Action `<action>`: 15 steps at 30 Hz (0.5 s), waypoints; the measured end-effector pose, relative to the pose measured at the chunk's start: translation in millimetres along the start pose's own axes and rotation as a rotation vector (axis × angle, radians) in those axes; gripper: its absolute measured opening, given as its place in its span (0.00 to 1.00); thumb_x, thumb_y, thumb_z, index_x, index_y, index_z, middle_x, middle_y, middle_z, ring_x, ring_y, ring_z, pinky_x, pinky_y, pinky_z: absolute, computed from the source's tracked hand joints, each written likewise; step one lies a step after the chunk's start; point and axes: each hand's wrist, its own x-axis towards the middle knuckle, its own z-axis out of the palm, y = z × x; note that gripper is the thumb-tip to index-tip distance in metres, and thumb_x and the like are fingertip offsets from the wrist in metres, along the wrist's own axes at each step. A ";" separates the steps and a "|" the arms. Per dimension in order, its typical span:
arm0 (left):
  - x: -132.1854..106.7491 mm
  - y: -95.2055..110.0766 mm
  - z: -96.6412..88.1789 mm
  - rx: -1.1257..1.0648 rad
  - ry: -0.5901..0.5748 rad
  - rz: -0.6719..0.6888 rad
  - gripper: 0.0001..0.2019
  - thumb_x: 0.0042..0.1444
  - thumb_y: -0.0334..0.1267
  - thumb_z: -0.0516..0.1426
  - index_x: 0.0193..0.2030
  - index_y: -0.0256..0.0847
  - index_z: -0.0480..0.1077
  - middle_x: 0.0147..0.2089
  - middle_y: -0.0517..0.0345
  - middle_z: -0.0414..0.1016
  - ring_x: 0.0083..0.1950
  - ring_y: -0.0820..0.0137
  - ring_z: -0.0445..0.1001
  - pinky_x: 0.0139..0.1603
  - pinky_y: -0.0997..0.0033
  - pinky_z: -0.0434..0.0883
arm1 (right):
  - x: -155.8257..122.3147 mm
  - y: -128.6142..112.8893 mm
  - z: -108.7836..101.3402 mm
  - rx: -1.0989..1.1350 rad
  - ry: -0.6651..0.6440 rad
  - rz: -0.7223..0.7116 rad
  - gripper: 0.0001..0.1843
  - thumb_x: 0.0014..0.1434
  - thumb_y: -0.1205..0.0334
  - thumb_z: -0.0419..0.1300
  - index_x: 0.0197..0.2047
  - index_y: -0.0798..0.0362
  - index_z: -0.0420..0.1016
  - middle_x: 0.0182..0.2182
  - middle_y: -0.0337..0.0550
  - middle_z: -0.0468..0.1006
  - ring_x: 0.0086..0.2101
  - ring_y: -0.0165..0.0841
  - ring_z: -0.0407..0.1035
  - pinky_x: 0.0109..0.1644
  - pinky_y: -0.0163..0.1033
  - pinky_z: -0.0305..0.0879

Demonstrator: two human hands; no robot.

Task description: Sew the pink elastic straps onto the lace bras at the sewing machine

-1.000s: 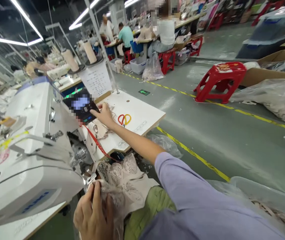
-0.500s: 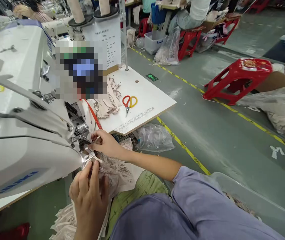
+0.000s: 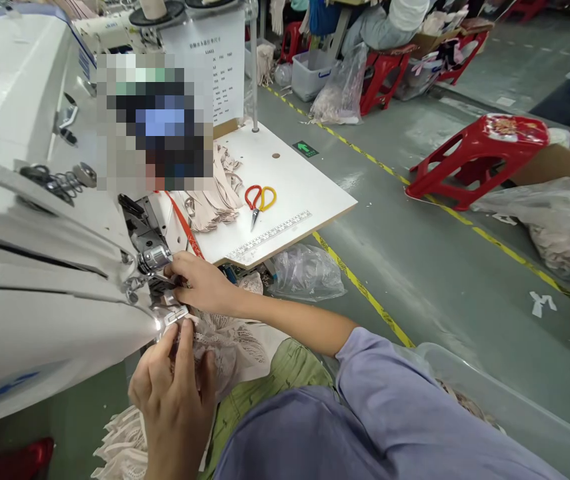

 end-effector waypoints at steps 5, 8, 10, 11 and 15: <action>0.8 0.2 2.1 0.029 0.020 0.039 0.34 0.57 0.38 0.62 0.70 0.39 0.59 0.57 0.38 0.72 0.58 0.48 0.67 0.60 0.49 0.61 | -0.2 1.4 -0.1 0.058 -0.014 -0.030 0.14 0.49 0.75 0.56 0.40 0.57 0.71 0.42 0.45 0.71 0.42 0.35 0.67 0.45 0.38 0.66; 2.6 0.6 2.2 0.044 0.035 0.064 0.34 0.57 0.37 0.62 0.70 0.38 0.60 0.56 0.36 0.72 0.58 0.47 0.69 0.59 0.49 0.63 | 0.1 -1.6 -2.2 0.050 -0.034 0.008 0.11 0.51 0.72 0.57 0.40 0.56 0.71 0.42 0.45 0.71 0.40 0.35 0.67 0.43 0.38 0.65; 3.2 0.8 2.0 0.046 0.038 0.068 0.34 0.57 0.37 0.62 0.70 0.37 0.60 0.56 0.36 0.72 0.57 0.47 0.69 0.58 0.49 0.64 | 0.3 -3.3 -3.2 0.045 -0.037 0.016 0.11 0.51 0.72 0.58 0.39 0.56 0.71 0.42 0.44 0.71 0.40 0.35 0.67 0.44 0.38 0.65; 3.3 0.9 1.9 0.048 0.036 0.068 0.34 0.57 0.38 0.62 0.69 0.37 0.60 0.56 0.36 0.73 0.57 0.47 0.69 0.58 0.49 0.64 | 0.4 -3.6 -3.4 0.042 -0.035 0.010 0.11 0.50 0.72 0.57 0.39 0.56 0.70 0.41 0.44 0.70 0.40 0.35 0.66 0.44 0.38 0.65; 3.0 0.9 1.1 0.055 0.042 0.069 0.34 0.57 0.39 0.62 0.70 0.37 0.60 0.56 0.35 0.73 0.56 0.48 0.70 0.58 0.49 0.63 | 1.1 -2.0 -2.9 0.020 -0.036 -0.012 0.13 0.49 0.75 0.56 0.40 0.55 0.69 0.41 0.44 0.70 0.40 0.35 0.66 0.44 0.38 0.65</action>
